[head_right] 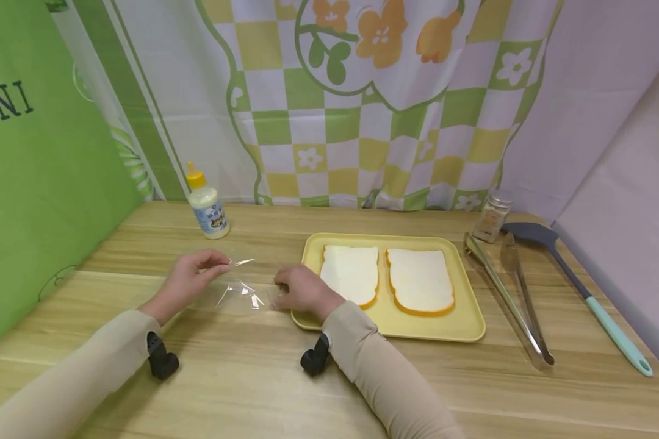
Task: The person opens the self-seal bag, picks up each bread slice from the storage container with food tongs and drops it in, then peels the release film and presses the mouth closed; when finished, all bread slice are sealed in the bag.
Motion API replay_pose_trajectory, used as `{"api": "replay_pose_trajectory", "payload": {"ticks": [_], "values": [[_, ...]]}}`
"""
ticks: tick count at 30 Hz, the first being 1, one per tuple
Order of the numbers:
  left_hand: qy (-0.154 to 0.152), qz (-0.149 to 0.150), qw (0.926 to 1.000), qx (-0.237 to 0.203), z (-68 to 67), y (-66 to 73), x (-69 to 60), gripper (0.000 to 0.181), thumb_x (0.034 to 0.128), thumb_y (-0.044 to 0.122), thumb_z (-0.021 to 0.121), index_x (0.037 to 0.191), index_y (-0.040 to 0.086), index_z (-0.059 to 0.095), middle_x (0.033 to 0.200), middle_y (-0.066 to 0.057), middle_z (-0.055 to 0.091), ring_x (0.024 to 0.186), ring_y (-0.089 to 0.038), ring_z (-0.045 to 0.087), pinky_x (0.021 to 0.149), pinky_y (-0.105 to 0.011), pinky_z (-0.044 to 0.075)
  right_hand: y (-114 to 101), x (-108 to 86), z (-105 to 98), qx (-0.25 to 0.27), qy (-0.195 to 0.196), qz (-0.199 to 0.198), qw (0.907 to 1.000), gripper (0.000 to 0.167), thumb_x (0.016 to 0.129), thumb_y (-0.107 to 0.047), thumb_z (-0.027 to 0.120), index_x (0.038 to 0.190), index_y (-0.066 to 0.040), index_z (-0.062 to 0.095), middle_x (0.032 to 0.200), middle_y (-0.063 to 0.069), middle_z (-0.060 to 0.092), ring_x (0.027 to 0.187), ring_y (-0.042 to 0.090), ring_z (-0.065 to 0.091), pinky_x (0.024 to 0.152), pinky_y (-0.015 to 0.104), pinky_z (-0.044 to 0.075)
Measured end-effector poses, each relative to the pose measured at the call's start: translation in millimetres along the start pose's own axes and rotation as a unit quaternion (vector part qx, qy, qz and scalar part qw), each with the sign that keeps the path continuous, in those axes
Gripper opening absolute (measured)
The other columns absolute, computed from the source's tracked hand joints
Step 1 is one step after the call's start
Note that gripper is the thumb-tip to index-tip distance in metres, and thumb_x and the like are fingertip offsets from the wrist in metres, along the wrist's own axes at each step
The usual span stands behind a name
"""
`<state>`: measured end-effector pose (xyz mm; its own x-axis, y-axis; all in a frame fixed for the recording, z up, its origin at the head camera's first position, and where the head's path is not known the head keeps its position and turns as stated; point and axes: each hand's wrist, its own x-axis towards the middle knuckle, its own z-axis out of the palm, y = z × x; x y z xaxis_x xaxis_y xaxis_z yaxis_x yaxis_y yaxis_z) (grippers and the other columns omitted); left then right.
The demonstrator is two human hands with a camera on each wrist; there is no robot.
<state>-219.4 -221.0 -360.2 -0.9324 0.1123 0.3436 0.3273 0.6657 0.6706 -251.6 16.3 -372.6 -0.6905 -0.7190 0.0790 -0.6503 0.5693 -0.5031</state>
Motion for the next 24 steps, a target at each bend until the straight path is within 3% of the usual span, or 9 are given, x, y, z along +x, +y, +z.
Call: {"api": "replay_pose_trajectory", "payload": {"ticks": [13, 18, 24], "values": [[0.017, -0.043, 0.9986, -0.027, -8.6, -2.5, -2.7, 0.011, 0.0894, 0.004, 0.059, 0.097, -0.002, 0.064, 0.095, -0.015, 0.067, 0.089, -0.024, 0.061, 0.079, -0.035, 0.051, -0.7, -1.7, 0.8, -0.004, -0.001, -0.005, 1.0000, 0.047, 0.080, -0.022, 0.072, 0.117, 0.004, 0.060, 0.126, 0.017, 0.056, 0.119, 0.031, 0.049, 0.103, 0.038, 0.035], [0.022, -0.035, 0.9984, -0.037, -10.1, -2.1, -1.8, 0.013, 0.0890, 0.003, 0.059, 0.098, -0.003, 0.065, 0.096, -0.017, 0.067, 0.088, -0.021, 0.062, 0.076, -0.025, 0.052, -0.5, -2.0, 0.7, -0.012, -0.001, -0.010, 0.9999, 0.047, 0.080, -0.022, 0.072, 0.117, 0.004, 0.060, 0.126, 0.018, 0.055, 0.119, 0.031, 0.049, 0.104, 0.038, 0.035], [0.032, -0.030, 0.9972, -0.060, -11.6, -3.7, -0.2, 0.015, 0.0884, 0.002, 0.059, 0.100, -0.005, 0.065, 0.099, -0.019, 0.068, 0.085, -0.006, 0.061, 0.074, -0.013, 0.049, 0.4, -0.3, 0.1, -0.015, 0.007, -0.019, 0.9997, 0.045, 0.079, -0.022, 0.073, 0.114, 0.003, 0.061, 0.122, 0.016, 0.058, 0.115, 0.029, 0.052, 0.100, 0.037, 0.039]]}}
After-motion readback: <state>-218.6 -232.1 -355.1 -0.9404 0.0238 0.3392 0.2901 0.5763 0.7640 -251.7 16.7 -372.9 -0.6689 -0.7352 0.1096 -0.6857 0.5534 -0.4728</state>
